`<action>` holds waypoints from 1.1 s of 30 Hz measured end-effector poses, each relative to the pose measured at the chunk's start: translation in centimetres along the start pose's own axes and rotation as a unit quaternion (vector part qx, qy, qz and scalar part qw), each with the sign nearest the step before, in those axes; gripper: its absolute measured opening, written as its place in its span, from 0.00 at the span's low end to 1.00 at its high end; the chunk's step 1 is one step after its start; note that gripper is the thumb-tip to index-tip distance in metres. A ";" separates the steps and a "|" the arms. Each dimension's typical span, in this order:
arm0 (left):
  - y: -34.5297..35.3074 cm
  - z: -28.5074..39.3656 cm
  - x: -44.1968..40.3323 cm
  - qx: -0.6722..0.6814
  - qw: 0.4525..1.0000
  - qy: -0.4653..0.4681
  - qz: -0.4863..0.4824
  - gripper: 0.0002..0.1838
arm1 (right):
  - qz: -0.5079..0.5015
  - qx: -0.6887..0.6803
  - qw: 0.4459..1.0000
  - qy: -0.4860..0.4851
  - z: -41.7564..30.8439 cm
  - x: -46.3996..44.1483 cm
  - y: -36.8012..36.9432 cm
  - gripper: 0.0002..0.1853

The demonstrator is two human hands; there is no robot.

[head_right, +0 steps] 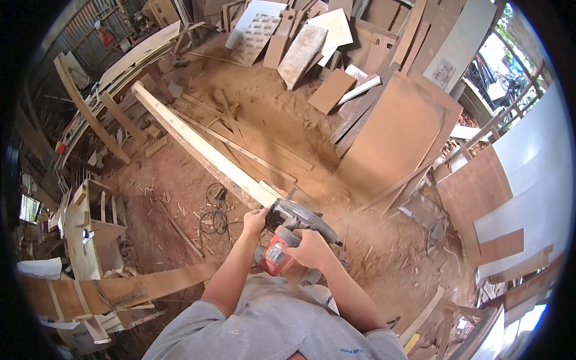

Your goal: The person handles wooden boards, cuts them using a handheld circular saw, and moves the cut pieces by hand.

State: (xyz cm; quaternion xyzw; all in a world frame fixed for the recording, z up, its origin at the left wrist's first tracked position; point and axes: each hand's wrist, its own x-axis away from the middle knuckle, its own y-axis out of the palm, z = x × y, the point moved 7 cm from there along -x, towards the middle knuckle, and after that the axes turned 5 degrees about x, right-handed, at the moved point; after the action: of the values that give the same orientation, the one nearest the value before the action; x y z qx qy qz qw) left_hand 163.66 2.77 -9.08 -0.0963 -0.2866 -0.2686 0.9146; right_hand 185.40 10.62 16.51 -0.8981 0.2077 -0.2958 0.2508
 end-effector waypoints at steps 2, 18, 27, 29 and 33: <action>-0.1 0.8 0.5 0.002 1.000 -0.005 0.003 0.20 | -0.001 0.000 1.000 0.000 0.0 -0.3 0.1 0.34; -1.4 3.0 -0.4 -0.005 1.000 0.013 0.002 0.18 | -0.016 -0.003 1.000 0.008 -1.3 -2.4 0.8 0.34; -2.1 2.1 -2.5 0.008 1.000 0.020 -0.001 0.16 | -0.015 0.012 1.000 0.013 -1.9 -3.2 1.1 0.35; -2.2 1.8 -3.1 0.002 1.000 0.029 -0.001 0.17 | -0.022 0.011 1.000 0.015 -2.2 -3.4 1.1 0.35; -2.3 2.9 -2.3 0.027 1.000 0.005 -0.003 0.17 | -0.010 0.009 1.000 0.005 -2.3 -3.8 1.3 0.33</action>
State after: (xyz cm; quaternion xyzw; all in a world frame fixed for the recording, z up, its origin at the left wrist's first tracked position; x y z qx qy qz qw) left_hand 159.46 2.84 -7.93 -0.0688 -0.2893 -0.2644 0.9174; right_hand 180.83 10.84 15.73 -0.8963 0.1976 -0.3045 0.2546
